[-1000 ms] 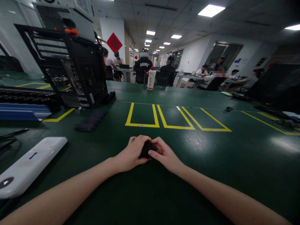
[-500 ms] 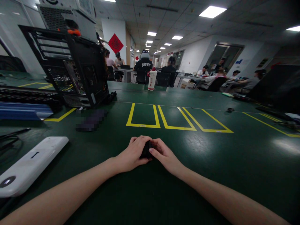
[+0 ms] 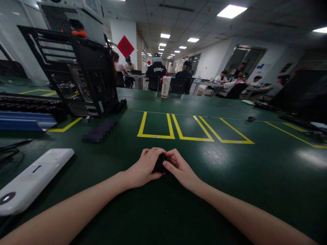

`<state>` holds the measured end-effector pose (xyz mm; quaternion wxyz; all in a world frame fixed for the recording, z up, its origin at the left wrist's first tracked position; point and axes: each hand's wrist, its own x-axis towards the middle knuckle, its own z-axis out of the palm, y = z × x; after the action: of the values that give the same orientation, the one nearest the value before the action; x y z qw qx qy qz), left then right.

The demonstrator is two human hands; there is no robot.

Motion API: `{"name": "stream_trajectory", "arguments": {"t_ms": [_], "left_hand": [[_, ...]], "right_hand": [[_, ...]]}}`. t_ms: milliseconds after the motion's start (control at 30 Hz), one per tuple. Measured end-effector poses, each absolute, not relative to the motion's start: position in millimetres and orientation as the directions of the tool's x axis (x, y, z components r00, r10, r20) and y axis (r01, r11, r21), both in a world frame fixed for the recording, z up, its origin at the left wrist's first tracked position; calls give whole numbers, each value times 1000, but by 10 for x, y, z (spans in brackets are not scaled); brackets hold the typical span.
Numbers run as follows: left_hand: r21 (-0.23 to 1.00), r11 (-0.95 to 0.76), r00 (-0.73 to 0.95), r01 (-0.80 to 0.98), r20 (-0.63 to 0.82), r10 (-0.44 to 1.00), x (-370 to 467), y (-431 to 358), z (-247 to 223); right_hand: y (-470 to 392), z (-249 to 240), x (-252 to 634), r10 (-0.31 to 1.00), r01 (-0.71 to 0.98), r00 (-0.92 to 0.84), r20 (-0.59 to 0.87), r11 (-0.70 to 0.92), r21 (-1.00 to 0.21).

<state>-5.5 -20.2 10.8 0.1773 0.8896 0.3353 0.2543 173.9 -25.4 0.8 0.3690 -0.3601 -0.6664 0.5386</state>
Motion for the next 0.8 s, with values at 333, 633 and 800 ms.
{"name": "stream_trajectory", "arguments": {"t_ms": [333, 633, 800], "left_hand": [[531, -683, 654, 502, 285, 701, -59, -234, 198], [517, -694, 653, 502, 300, 696, -64, -235, 193], [504, -704, 643, 501, 327, 692, -54, -212, 126]], "right_hand": [[-295, 47, 1760, 863, 154, -495, 104, 204, -967], [-259, 4, 1750, 887, 96, -454, 91, 149, -984], [-246, 5, 1765, 878, 113, -476, 45, 112, -987]]}}
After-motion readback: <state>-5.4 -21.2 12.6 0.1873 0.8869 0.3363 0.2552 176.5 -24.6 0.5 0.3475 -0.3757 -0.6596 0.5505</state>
